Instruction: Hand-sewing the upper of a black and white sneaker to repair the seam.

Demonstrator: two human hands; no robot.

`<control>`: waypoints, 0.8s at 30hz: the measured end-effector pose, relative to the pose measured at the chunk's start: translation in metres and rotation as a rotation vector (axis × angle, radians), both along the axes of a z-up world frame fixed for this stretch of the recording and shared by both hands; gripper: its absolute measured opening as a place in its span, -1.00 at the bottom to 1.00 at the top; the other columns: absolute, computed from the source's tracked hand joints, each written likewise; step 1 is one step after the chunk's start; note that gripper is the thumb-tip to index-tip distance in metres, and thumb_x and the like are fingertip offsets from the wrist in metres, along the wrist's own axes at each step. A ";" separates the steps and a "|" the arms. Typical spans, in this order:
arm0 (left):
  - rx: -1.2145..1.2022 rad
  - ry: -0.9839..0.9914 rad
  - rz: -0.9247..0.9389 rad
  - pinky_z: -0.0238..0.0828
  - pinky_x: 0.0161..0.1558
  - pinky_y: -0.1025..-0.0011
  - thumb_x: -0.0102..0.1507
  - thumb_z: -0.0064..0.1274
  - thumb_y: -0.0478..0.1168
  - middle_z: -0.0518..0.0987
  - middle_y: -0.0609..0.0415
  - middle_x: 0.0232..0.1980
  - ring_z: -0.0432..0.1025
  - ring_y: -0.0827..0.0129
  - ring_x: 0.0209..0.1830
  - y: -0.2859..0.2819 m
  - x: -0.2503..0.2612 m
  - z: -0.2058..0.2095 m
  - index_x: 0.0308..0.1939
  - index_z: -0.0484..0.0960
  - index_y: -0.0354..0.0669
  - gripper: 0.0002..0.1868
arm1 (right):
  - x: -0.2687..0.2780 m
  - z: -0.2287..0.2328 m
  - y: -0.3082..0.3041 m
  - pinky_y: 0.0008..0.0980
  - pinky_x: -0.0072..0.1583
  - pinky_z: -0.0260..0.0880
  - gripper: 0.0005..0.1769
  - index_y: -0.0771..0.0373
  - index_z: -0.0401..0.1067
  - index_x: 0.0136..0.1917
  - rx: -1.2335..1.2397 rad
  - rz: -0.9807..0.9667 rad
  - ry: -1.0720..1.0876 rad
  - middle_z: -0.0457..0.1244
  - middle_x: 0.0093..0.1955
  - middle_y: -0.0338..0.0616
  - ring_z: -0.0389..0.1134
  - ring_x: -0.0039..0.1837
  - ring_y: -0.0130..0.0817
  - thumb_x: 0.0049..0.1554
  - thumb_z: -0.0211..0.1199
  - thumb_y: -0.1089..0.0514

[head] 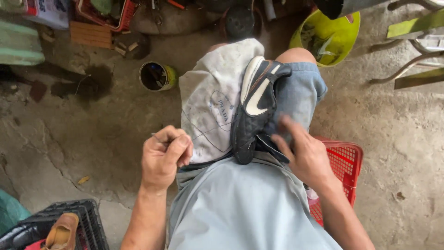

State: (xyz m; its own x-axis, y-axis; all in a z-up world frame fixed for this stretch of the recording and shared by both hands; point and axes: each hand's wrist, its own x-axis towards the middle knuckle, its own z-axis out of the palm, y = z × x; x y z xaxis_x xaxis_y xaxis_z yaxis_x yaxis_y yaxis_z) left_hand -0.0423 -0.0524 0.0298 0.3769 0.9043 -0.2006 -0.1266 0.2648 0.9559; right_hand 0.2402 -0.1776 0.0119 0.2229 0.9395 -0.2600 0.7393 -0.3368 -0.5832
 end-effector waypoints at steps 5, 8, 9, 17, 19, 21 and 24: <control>0.036 0.506 -0.165 0.43 -0.31 0.39 0.18 0.37 -0.19 0.45 0.11 -0.53 0.36 0.42 -0.49 -0.005 0.043 -0.007 -0.08 0.44 -0.13 -0.60 | 0.034 -0.014 -0.020 -0.33 -0.08 0.41 -0.91 0.03 0.60 -0.16 0.051 -0.110 0.262 0.36 -0.26 -0.27 0.40 -0.20 -0.32 0.15 0.40 0.04; -0.006 0.705 -0.360 0.44 -0.21 0.12 0.18 0.33 -0.08 0.47 0.02 -0.53 0.43 0.13 -0.47 -0.007 0.069 -0.001 0.18 0.32 -0.12 -0.38 | 0.044 -0.003 -0.006 -0.36 0.07 0.37 -0.86 0.15 0.56 -0.26 0.190 -0.220 0.553 0.34 -0.04 -0.11 0.35 -0.07 -0.33 0.15 0.32 0.17; -0.002 0.768 -0.450 0.42 -0.18 -0.02 0.19 0.29 -0.08 0.51 -0.04 -0.51 0.49 -0.03 -0.45 -0.006 0.078 0.002 0.27 0.28 -0.16 -0.31 | 0.046 0.003 0.001 -0.26 0.21 0.40 -0.73 0.22 0.52 -0.36 0.238 -0.274 0.723 0.38 0.18 0.07 0.39 0.09 -0.23 0.17 0.20 0.19; 0.053 1.049 -0.465 0.49 -0.11 -0.15 0.14 0.33 0.16 0.69 -0.21 -0.32 0.62 -0.27 -0.23 -0.005 0.084 0.000 0.39 0.19 0.01 -0.11 | 0.030 -0.072 -0.015 -0.29 -0.27 0.29 -0.67 0.51 0.38 -0.11 0.249 -0.363 1.434 0.19 -0.44 0.15 0.26 -0.37 -0.19 0.30 0.11 0.13; 0.091 1.079 -0.469 0.49 -0.13 -0.17 0.14 0.33 0.16 0.68 -0.26 -0.32 0.61 -0.30 -0.24 -0.010 0.080 -0.013 0.40 0.18 -0.05 -0.09 | 0.075 -0.123 -0.027 -0.47 -0.37 0.09 -0.67 0.49 0.41 -0.11 0.158 -0.497 1.244 0.09 -0.54 -0.05 0.10 -0.48 -0.41 0.26 0.15 0.10; 0.369 1.213 -0.421 0.42 -0.47 0.11 0.17 0.28 0.23 0.67 0.17 -0.29 0.56 0.09 -0.41 -0.018 0.074 -0.036 0.39 0.21 -0.01 -0.13 | 0.167 -0.173 -0.035 -0.34 -0.40 -0.07 -0.56 0.02 0.03 -0.52 -0.662 -0.459 -0.238 -0.06 -0.51 -0.40 -0.03 -0.37 -0.50 -0.03 0.21 0.30; 0.425 1.138 -0.379 0.43 -0.49 0.18 0.19 0.28 0.24 0.60 0.22 -0.40 0.55 0.20 -0.44 -0.021 0.072 -0.042 0.34 0.26 0.02 -0.18 | 0.203 -0.103 -0.027 -0.59 -0.32 -0.29 -0.77 -0.04 0.31 -0.29 0.271 -1.214 1.038 -0.09 -0.51 -0.53 -0.13 -0.44 -0.67 0.15 0.19 -0.08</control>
State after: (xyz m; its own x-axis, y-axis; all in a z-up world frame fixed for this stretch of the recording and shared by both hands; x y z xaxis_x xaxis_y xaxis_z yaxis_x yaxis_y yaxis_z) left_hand 0.0297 -0.0736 -0.0125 0.4309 0.8505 -0.3015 0.8340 -0.2479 0.4929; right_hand 0.4436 -0.2041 -0.0906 0.6719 0.3911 -0.6289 -0.6015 -0.2073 -0.7715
